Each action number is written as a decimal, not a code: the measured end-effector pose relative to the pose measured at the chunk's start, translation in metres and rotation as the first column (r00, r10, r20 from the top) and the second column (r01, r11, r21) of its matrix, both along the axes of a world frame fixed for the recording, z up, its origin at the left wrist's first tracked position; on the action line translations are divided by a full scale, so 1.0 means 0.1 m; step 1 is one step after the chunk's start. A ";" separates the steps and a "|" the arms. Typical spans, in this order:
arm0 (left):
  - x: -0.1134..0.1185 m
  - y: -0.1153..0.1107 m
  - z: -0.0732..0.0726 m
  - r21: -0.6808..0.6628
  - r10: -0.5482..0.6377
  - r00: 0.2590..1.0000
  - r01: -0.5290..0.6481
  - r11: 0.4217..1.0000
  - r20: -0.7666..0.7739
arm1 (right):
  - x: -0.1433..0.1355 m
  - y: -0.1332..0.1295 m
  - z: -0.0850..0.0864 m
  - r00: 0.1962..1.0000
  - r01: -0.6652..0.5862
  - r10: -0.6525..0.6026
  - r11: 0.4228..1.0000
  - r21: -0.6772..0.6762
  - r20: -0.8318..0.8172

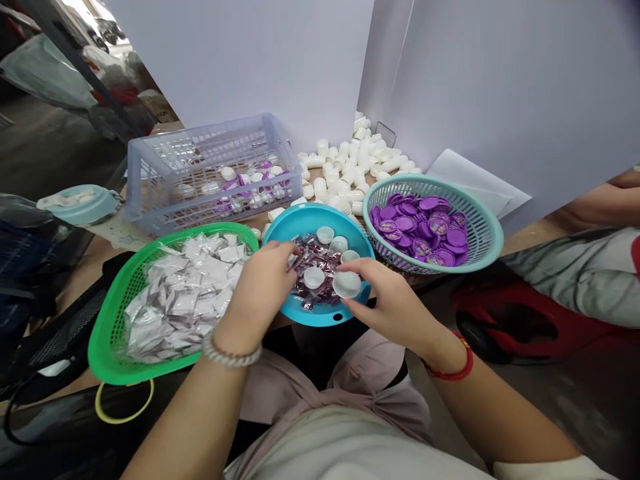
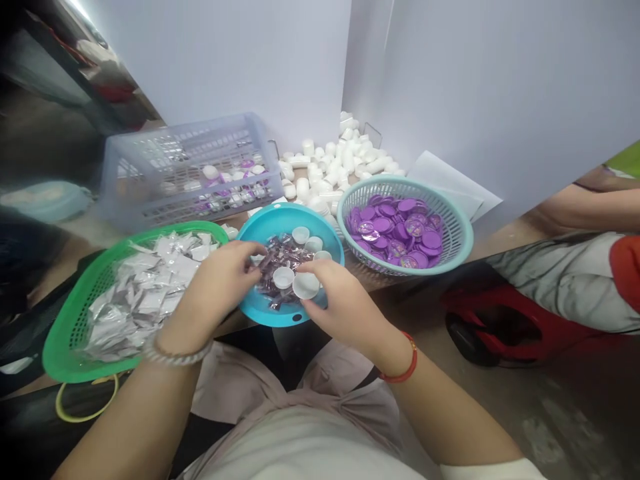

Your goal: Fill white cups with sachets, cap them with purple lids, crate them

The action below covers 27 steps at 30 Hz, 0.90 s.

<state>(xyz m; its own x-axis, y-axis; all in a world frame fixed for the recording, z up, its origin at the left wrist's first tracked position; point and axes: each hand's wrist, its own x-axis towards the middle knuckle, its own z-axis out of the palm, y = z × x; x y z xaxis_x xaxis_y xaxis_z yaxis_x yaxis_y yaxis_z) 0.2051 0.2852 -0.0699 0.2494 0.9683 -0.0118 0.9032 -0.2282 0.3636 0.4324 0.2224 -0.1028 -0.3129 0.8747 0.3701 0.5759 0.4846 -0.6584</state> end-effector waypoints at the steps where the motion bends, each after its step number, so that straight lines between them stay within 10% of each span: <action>1: -0.02 -0.05 0.05 -0.013 0.001 0.988 0.002 1.000 0.156 | -0.03 0.00 -0.02 1.000 0.018 -0.018 0.999 0.028 0.003; 6: 0.04 -0.34 0.14 -0.177 0.066 0.632 0.114 0.978 0.772 | -0.15 -0.01 -0.06 0.998 0.056 -0.053 0.991 0.120 -0.021; 15: 0.28 -0.53 0.00 -0.077 0.084 0.458 -0.035 0.996 0.885 | -0.21 -0.11 -0.05 0.999 -0.002 0.014 0.960 0.279 -0.040; 21: 0.25 -0.66 -0.10 0.019 -0.030 0.504 0.029 0.999 0.863 | -0.27 -0.16 -0.12 0.981 0.063 -0.021 0.975 0.211 -0.194; 27: 0.35 -0.80 -0.08 -0.465 0.508 -0.100 0.283 0.839 0.855 | -0.40 -0.25 -0.09 0.985 0.080 -0.027 0.947 0.311 -0.172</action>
